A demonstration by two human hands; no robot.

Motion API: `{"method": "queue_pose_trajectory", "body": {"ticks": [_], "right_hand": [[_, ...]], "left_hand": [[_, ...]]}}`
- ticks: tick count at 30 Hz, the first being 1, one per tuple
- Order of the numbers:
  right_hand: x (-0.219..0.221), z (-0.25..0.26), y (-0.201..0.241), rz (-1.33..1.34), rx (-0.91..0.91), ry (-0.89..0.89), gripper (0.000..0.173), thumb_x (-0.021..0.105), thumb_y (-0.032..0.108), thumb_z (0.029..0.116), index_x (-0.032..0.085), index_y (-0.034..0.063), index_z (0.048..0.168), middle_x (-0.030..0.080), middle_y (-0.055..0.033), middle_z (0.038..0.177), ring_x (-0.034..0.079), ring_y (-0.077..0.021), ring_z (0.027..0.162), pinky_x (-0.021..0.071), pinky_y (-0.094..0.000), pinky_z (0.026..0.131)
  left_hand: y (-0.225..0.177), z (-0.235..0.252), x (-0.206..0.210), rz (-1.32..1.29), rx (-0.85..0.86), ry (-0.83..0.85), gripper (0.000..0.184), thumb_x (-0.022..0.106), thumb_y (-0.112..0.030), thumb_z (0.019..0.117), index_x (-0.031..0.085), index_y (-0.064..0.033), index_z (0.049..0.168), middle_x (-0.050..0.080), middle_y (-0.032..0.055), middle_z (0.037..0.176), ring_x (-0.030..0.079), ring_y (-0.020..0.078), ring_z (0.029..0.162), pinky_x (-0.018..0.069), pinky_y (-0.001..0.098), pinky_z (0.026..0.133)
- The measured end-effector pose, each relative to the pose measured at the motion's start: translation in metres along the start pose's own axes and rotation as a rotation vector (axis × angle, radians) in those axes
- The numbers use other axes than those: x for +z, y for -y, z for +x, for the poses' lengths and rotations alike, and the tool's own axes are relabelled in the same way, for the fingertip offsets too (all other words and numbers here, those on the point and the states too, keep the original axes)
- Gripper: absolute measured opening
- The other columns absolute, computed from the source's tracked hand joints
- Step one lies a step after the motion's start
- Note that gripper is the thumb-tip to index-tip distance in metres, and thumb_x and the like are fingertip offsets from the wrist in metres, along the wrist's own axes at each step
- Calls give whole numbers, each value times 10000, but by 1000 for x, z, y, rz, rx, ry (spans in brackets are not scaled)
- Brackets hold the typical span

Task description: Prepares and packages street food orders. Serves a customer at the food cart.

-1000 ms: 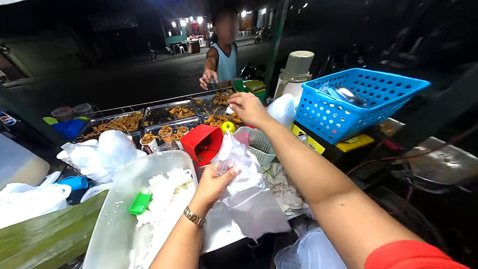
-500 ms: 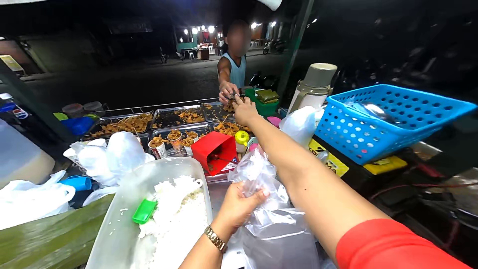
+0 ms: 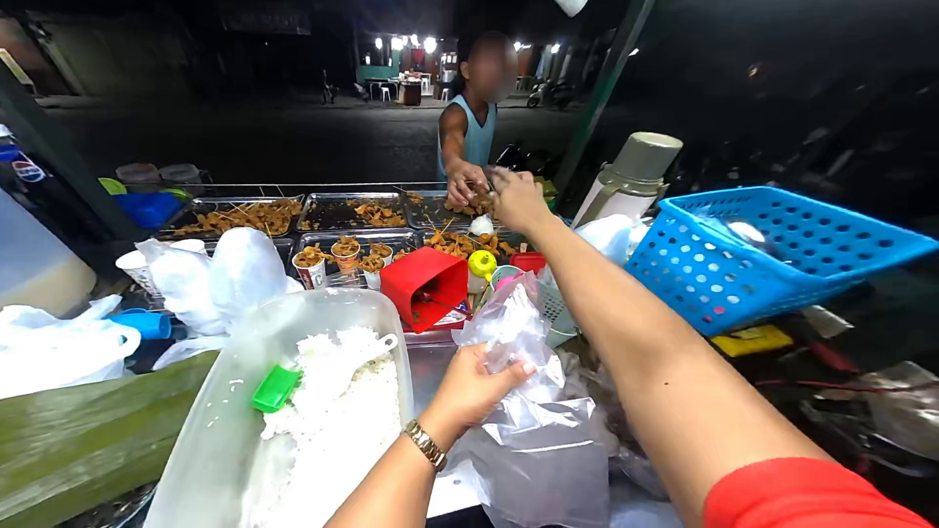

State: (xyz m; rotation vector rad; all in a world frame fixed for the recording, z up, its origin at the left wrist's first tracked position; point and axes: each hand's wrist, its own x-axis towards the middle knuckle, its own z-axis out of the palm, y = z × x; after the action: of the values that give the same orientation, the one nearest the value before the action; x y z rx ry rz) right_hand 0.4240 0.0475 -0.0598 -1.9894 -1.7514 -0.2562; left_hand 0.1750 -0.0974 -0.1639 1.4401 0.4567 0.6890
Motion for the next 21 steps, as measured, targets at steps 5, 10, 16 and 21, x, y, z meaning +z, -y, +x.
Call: {"method": "queue_pose_trajectory", "body": {"ticks": [5, 10, 16, 21], "right_hand": [[-59, -27, -3, 47, 0, -245, 471, 425, 155, 1095, 438, -52, 1518, 356, -210, 1630, 370, -499, 1439, 330, -698, 1091], [-83, -53, -10, 42, -8, -307, 468, 406, 162, 1101, 443, -28, 1527, 366, -184, 1633, 378, -452, 1446, 319, -633, 1131], [-85, -75, -15, 25, -43, -330, 450, 407, 149, 1098, 477, -41, 1500, 393, -193, 1616, 405, -470, 1424, 336, -634, 1119], [-83, -82, -14, 13, -65, -322, 441, 411, 148, 1098, 494, -32, 1492, 411, -185, 1608, 424, -481, 1406, 349, -651, 1095]], "left_hand": [[0, 1, -2, -2, 12, 40, 117, 725, -24, 903, 700, -12, 1016, 734, -22, 862, 692, 19, 793, 588, 230, 793], [-2, 1, -4, 47, -18, 115, 124, 739, -24, 891, 700, -12, 1008, 733, -23, 857, 689, 13, 785, 586, 228, 787], [-2, 1, -6, 96, -65, 166, 107, 733, -16, 889, 696, -26, 988, 724, -37, 834, 682, 8, 762, 581, 220, 763], [-3, 3, -7, 140, -99, 177, 82, 734, -41, 897, 677, -31, 954, 704, -35, 807, 668, 10, 735, 570, 219, 737]]}}
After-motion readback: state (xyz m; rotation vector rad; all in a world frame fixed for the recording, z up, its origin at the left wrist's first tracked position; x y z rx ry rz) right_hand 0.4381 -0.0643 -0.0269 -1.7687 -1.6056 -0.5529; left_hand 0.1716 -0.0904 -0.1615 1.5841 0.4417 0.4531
